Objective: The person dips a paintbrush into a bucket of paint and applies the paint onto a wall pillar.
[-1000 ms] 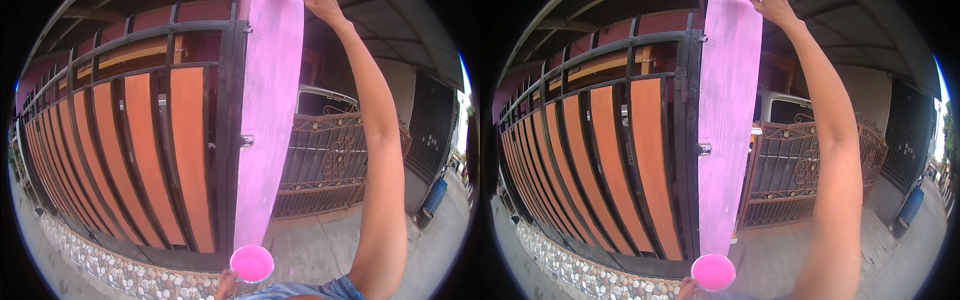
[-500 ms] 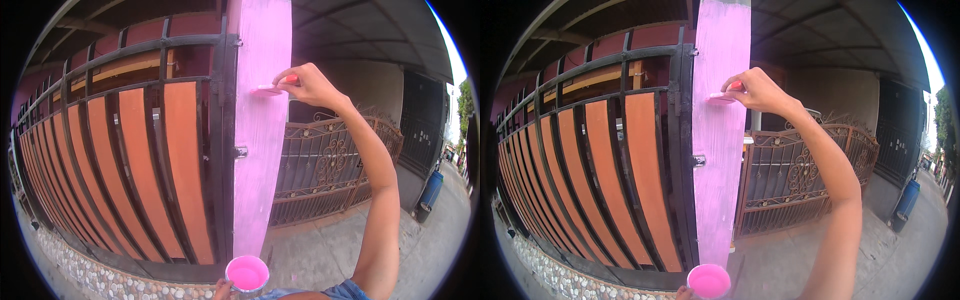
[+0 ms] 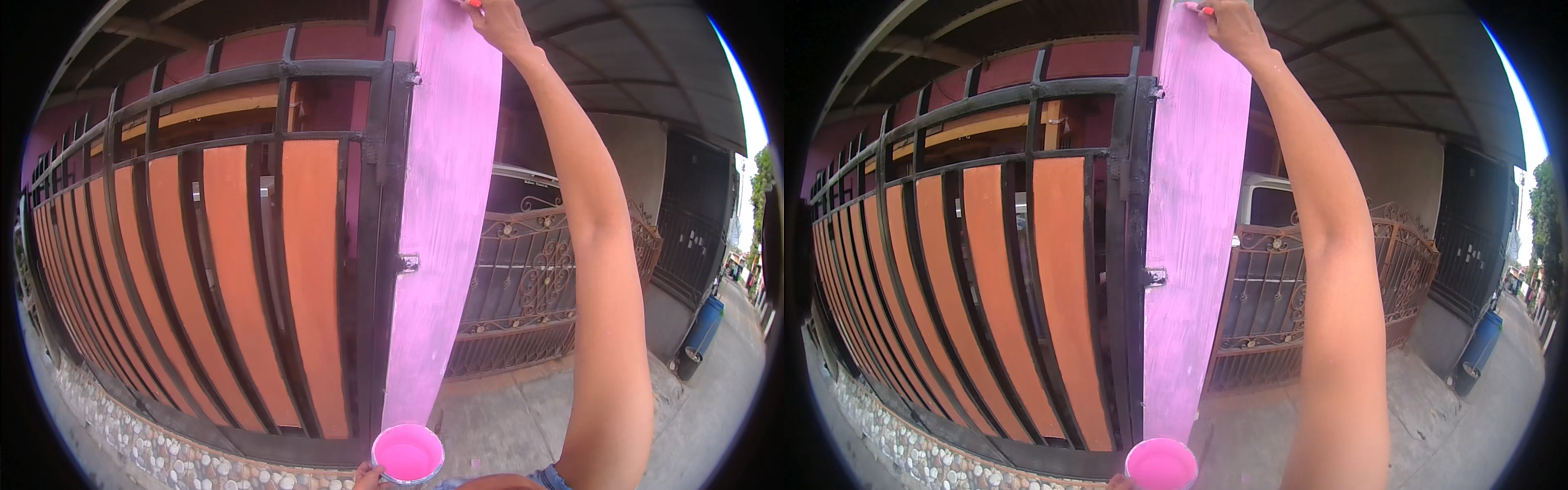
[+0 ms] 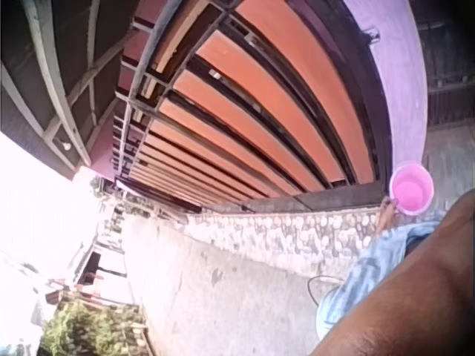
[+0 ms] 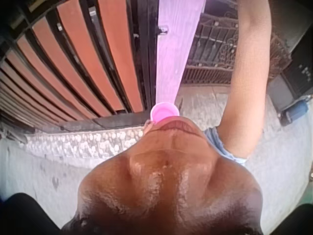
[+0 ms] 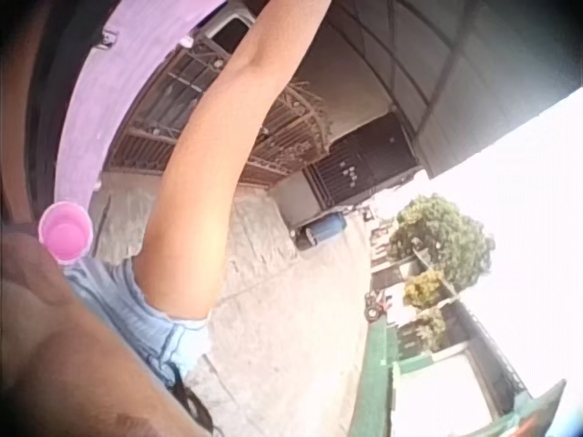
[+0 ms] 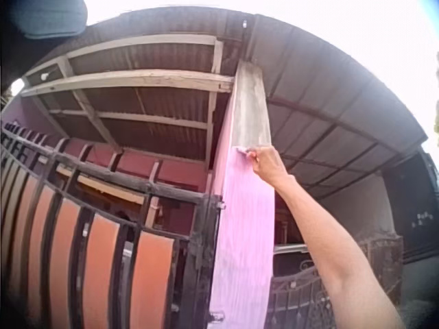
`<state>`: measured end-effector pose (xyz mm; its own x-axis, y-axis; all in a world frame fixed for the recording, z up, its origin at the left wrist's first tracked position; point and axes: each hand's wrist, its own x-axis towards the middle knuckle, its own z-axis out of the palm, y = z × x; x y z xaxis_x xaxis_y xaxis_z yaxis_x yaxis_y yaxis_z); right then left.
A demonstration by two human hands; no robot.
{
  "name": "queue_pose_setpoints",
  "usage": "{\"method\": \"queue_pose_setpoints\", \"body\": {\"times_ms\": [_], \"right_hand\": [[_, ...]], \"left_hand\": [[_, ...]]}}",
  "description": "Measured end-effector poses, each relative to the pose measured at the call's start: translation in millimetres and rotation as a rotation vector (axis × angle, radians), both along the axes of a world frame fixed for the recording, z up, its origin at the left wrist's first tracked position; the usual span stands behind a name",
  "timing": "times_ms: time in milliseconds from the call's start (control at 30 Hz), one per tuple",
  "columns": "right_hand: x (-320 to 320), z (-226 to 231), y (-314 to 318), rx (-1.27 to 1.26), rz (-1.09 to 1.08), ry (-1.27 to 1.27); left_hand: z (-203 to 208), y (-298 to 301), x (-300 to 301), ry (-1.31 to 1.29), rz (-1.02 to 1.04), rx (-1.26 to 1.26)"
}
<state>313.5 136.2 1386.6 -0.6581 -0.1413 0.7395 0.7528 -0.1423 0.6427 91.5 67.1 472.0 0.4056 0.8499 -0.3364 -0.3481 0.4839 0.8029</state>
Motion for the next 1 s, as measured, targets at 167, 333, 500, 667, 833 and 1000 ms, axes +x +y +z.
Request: {"method": "queue_pose_setpoints", "body": {"times_ms": [167,333,500,667,833,1000], "right_hand": [[9.6,-97.2,1.8,-0.193,0.004,-0.035],[-20.2,-63.9,-51.4,-0.297,0.036,0.054],[-17.5,29.5,-6.3,-0.002,0.109,-0.025],[-24.7,-17.8,2.7,-0.14,-0.15,-0.036],[-30.3,-42.9,-39.2,-0.405,-0.106,0.051],[-18.2,44.2,-22.4,-0.068,0.052,0.06]], "left_hand": [[29.5,5.9,-19.7,-0.076,-0.01,0.003],[64.7,-4.0,-36.6,-0.319,0.0,0.024],[105.2,-9.8,-35.2,-0.243,0.034,0.051],[88.7,-6.9,-31.6,-0.062,-0.014,-0.131],[63.0,-1.0,-34.2,-0.059,-0.003,-0.075],[52.9,-0.7,-32.8,-0.052,-0.024,-0.062]]}}
